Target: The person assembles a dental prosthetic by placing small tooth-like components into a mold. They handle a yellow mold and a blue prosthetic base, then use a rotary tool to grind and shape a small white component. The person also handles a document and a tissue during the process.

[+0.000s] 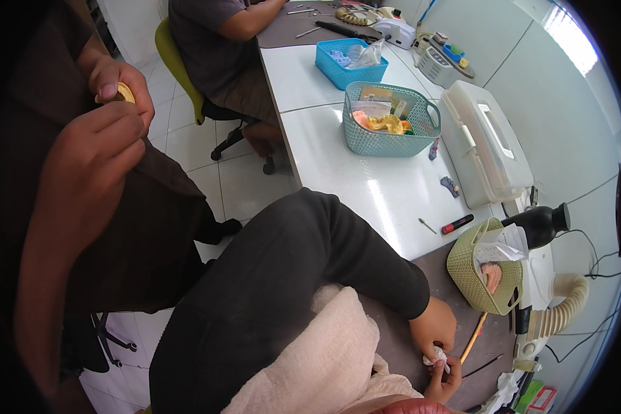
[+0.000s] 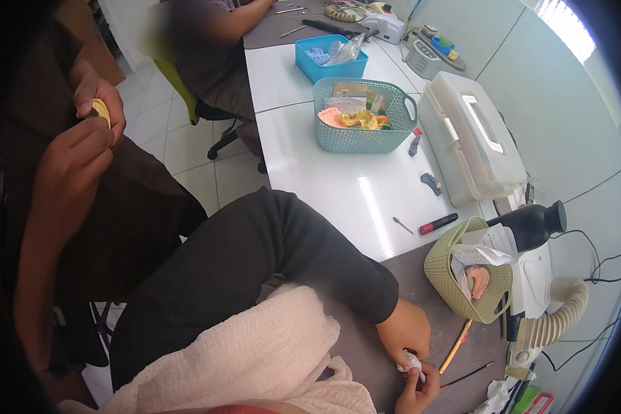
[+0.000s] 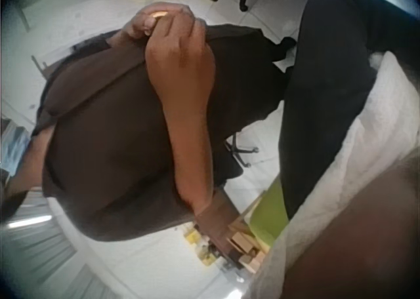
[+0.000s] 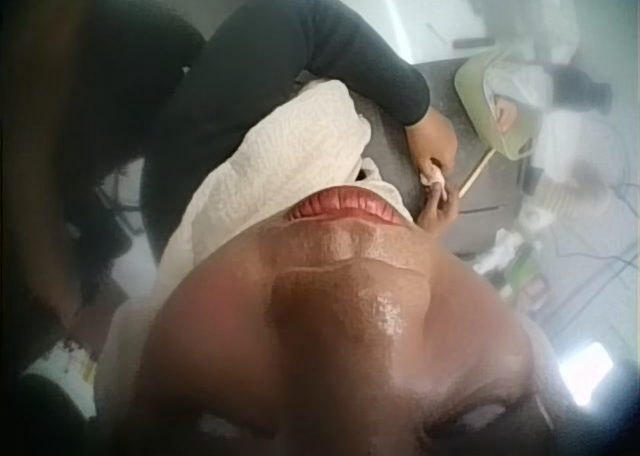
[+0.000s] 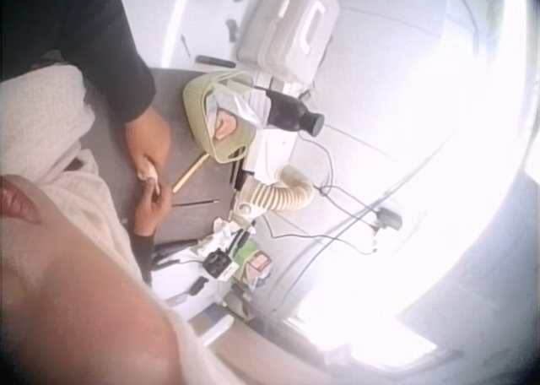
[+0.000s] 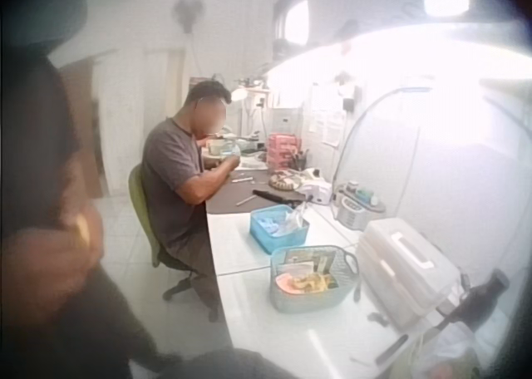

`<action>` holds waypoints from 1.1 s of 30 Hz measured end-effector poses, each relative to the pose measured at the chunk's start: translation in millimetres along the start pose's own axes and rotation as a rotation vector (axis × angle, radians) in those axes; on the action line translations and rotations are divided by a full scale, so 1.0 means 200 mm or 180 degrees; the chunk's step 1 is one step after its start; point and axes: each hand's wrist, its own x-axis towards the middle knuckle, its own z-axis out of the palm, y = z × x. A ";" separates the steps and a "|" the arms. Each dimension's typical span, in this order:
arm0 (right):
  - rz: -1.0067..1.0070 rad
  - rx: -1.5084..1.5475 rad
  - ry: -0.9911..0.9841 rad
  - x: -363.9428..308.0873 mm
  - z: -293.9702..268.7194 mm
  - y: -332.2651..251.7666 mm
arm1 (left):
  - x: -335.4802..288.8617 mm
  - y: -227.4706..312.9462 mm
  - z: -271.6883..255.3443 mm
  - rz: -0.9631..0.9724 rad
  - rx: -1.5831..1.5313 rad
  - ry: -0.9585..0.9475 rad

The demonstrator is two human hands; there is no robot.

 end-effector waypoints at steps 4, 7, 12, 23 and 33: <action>0.0024 -0.0024 -0.0015 0.00 0.00 -0.02 | 0.00 -0.01 0.00 -0.0006 -0.0021 -0.0036; 0.0026 -0.0007 -0.0057 0.00 0.00 -0.02 | 0.00 -0.01 0.00 0.0019 -0.0090 -0.0042; 0.0073 -0.0047 -0.0041 -0.01 0.01 -0.04 | 0.00 -0.01 0.00 0.0000 -0.0087 -0.0053; -0.0057 -0.0369 -0.0037 -0.01 0.01 -0.08 | -0.01 0.00 -0.01 -0.0018 -0.0134 -0.0143; 0.0078 -0.0089 0.0008 -0.01 0.02 -0.09 | 0.00 -0.01 0.00 -0.0075 -0.0176 -0.0060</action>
